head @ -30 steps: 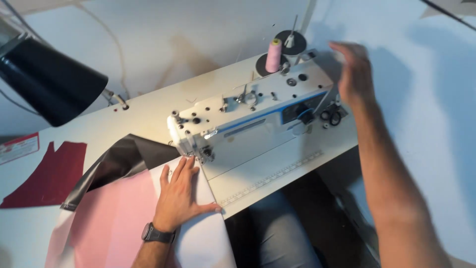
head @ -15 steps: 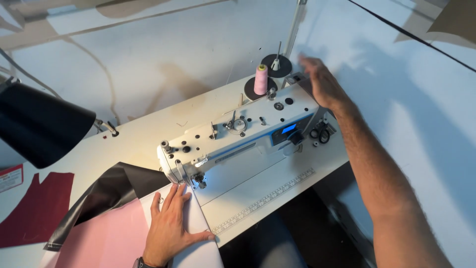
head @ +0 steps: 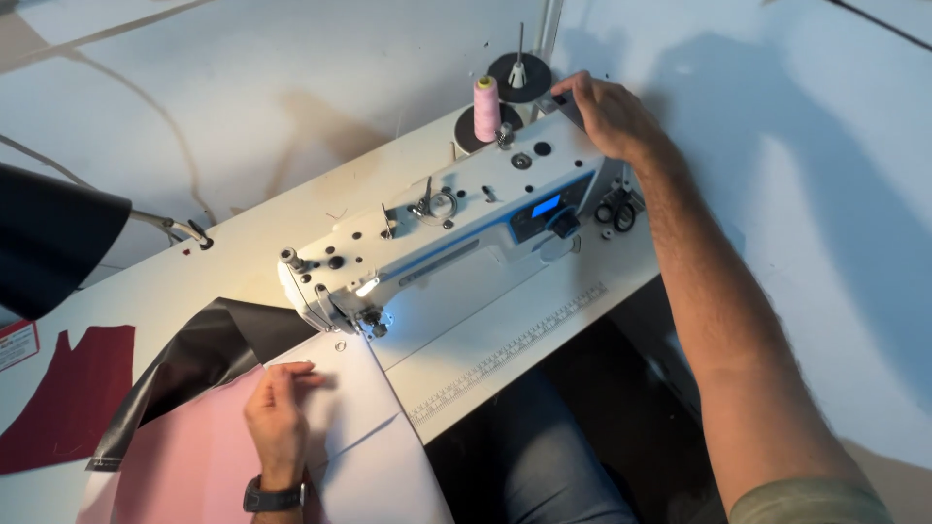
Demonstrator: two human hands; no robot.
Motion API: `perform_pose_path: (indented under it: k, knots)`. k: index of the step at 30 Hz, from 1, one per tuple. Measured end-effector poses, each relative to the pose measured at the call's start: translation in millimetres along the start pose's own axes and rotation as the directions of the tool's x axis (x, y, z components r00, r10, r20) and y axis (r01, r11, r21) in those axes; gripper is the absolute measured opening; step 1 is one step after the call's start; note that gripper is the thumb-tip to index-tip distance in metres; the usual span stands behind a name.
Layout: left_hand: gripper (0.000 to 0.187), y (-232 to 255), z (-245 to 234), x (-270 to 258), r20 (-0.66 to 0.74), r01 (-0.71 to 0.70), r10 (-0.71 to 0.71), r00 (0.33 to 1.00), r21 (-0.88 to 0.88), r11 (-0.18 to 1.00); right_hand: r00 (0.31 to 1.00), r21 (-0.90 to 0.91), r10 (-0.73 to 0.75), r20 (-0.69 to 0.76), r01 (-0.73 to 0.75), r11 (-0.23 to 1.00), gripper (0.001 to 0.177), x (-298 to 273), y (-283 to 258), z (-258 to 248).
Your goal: Sewing together pieces of fabric and synthetic leather to assemble a bag component using an industrial sewing machine.
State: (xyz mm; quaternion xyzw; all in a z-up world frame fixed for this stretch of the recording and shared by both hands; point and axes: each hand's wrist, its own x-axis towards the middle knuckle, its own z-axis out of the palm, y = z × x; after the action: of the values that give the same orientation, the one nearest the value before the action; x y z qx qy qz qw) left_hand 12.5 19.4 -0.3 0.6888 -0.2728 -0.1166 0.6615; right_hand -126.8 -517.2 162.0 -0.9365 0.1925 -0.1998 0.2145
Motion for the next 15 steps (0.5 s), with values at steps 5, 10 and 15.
perform_pose_path:
  k: [5, 10, 15]
  knots:
    - [0.046, 18, -2, 0, -0.377, -0.074, 0.173, 0.910, 0.263, 0.962, 0.992, -0.001, 0.112, 0.064, -0.112, 0.994, 0.104, 7, 0, 4]
    - [0.044, 52, -1, 23, -0.381, -0.020, 0.164, 0.910, 0.355, 0.934, 0.993, -0.049, 0.101, 0.058, -0.098, 0.994, 0.079, 8, -10, -3]
    - [0.042, 46, -5, 65, -0.372, -0.129, 0.299, 0.879, 0.418, 0.899, 0.991, -0.037, 0.110, 0.072, -0.107, 0.994, 0.069, 4, -25, -10]
